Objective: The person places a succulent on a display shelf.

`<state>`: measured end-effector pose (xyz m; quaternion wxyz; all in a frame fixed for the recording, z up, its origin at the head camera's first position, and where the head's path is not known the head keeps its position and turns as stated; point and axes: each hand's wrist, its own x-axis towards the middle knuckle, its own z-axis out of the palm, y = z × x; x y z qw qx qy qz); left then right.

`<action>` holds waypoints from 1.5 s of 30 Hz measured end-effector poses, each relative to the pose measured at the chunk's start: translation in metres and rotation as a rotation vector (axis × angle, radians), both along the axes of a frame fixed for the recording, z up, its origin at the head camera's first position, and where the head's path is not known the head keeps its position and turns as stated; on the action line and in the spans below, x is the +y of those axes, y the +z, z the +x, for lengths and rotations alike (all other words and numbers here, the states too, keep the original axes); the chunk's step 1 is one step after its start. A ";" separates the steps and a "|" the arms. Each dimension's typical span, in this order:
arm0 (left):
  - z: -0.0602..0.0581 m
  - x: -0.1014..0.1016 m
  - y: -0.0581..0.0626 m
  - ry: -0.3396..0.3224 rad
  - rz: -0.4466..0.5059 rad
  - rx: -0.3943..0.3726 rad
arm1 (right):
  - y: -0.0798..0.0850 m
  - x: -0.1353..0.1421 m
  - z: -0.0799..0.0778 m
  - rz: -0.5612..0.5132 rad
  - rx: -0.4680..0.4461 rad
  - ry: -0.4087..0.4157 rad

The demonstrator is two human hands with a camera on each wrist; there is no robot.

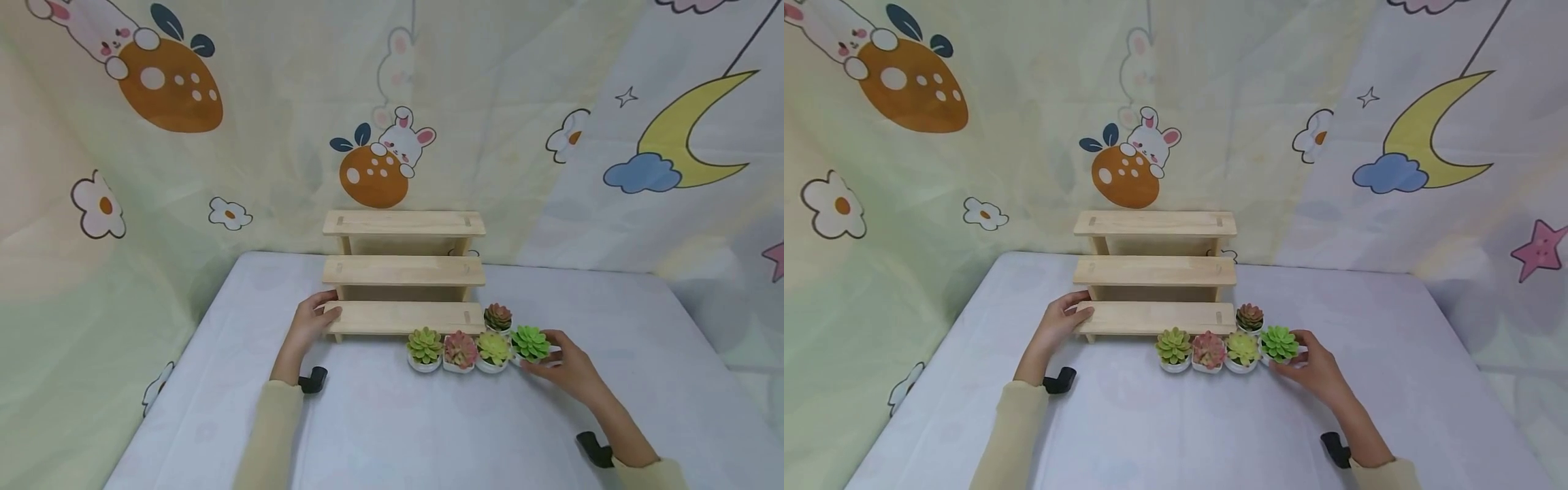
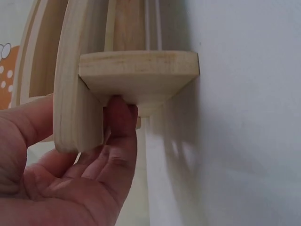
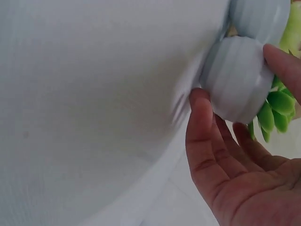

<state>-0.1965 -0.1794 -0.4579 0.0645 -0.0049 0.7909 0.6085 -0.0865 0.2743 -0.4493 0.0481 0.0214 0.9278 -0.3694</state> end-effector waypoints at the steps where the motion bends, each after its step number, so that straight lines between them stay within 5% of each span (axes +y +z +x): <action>1: 0.000 -0.001 -0.001 0.008 -0.001 -0.009 | 0.000 -0.001 0.000 0.000 0.003 -0.002; 18: 0.001 -0.008 -0.001 0.035 -0.030 -0.052 | -0.007 -0.006 -0.004 0.017 0.064 0.002; 25: 0.001 -0.010 -0.002 0.024 -0.018 -0.055 | -0.006 -0.008 0.001 0.061 0.092 -0.058; 31: -0.003 -0.009 0.000 0.030 -0.011 -0.050 | 0.002 -0.009 0.001 0.080 0.228 -0.113; 45: -0.004 -0.006 0.002 0.044 -0.050 -0.047 | 0.034 -0.033 0.000 0.013 0.316 -0.121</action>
